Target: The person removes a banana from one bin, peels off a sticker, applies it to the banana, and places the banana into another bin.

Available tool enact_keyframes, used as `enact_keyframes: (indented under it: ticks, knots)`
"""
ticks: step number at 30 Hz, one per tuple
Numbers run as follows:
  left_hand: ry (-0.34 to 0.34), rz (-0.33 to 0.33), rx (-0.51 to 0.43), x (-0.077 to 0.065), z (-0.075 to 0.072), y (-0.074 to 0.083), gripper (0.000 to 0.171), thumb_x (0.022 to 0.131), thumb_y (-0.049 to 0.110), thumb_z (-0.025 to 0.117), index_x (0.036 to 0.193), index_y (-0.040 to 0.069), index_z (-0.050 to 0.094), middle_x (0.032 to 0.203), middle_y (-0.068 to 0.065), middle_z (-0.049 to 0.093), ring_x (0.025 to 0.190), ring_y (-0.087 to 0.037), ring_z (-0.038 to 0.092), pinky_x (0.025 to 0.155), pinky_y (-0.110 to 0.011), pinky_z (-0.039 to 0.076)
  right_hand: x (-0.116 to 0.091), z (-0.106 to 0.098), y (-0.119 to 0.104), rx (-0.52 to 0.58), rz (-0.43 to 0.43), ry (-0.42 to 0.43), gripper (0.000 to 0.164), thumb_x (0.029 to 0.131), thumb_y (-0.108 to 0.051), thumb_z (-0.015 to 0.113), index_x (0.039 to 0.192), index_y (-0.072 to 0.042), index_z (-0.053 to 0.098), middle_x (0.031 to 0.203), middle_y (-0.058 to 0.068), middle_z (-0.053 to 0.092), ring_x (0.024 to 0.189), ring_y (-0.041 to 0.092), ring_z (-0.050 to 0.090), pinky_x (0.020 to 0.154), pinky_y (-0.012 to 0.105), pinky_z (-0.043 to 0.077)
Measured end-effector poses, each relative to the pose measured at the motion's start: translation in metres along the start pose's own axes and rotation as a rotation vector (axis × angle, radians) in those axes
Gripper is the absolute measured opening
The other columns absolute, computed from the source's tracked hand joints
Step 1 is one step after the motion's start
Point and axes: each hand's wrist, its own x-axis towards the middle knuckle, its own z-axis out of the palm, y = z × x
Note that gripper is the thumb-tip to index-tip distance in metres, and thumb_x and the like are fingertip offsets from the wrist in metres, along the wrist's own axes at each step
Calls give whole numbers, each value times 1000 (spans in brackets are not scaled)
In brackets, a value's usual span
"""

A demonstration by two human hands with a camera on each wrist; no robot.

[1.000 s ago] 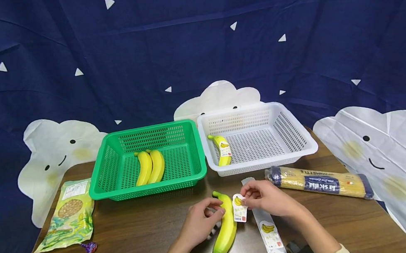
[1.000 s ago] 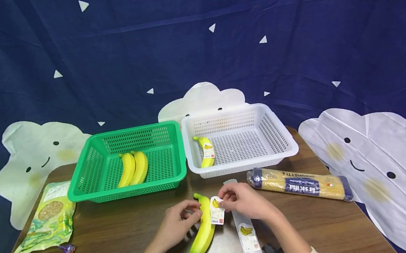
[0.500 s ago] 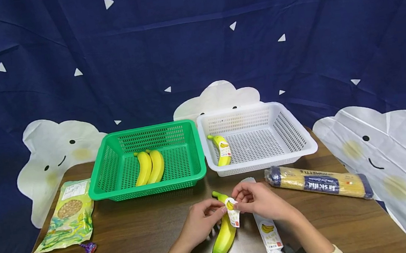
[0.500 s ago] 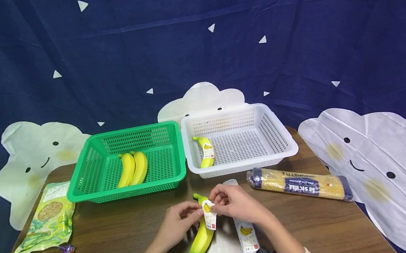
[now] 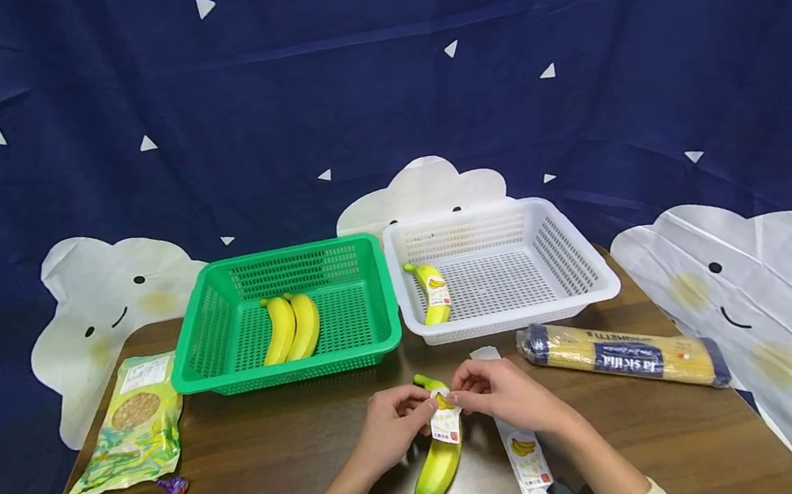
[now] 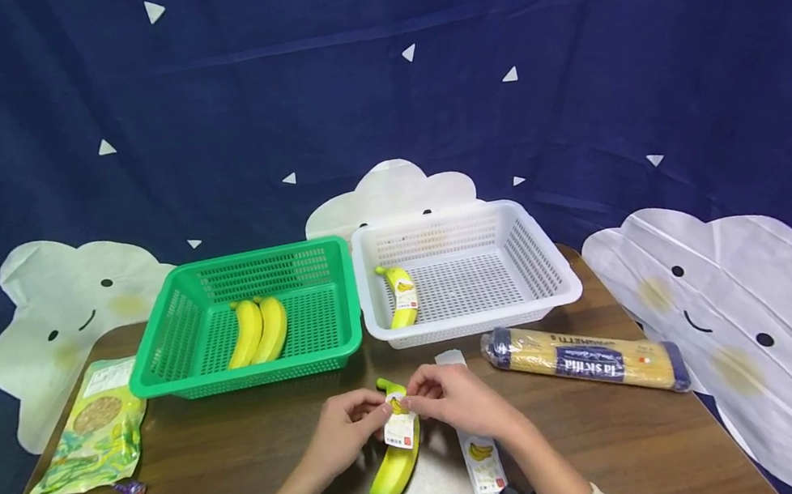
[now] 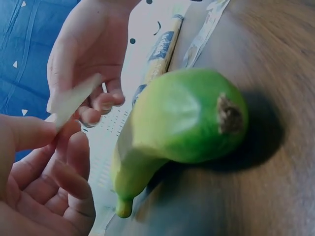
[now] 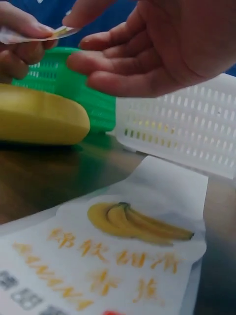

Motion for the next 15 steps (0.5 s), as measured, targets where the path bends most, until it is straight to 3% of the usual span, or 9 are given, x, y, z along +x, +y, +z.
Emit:
enact_keyframes:
  ticks: [6,12,15]
  knots:
    - [23,-14,52,-1,-1,-1,12,89,16,69,94,5,71,76,1,67,60,-11,62,56,-26,51,-3,3,7,-102,2,-12,13,92,-35,65,86,-24,67,72,-6,62,62,8,56,55,27,48]
    - [67,55,194,-2,0,-1,13,86,12,72,97,8,68,77,7,66,69,-7,61,64,-25,52,-3,2,10,-151,29,-33,16,92,-36,64,82,-24,65,69,-9,60,60,7,53,54,26,46]
    - [53,72,204,-2,0,-2,16,85,8,72,98,9,62,76,7,65,68,-7,61,61,-24,52,-2,2,10,-171,51,-60,19,92,-37,64,80,-23,64,66,-10,58,57,6,51,52,25,44]
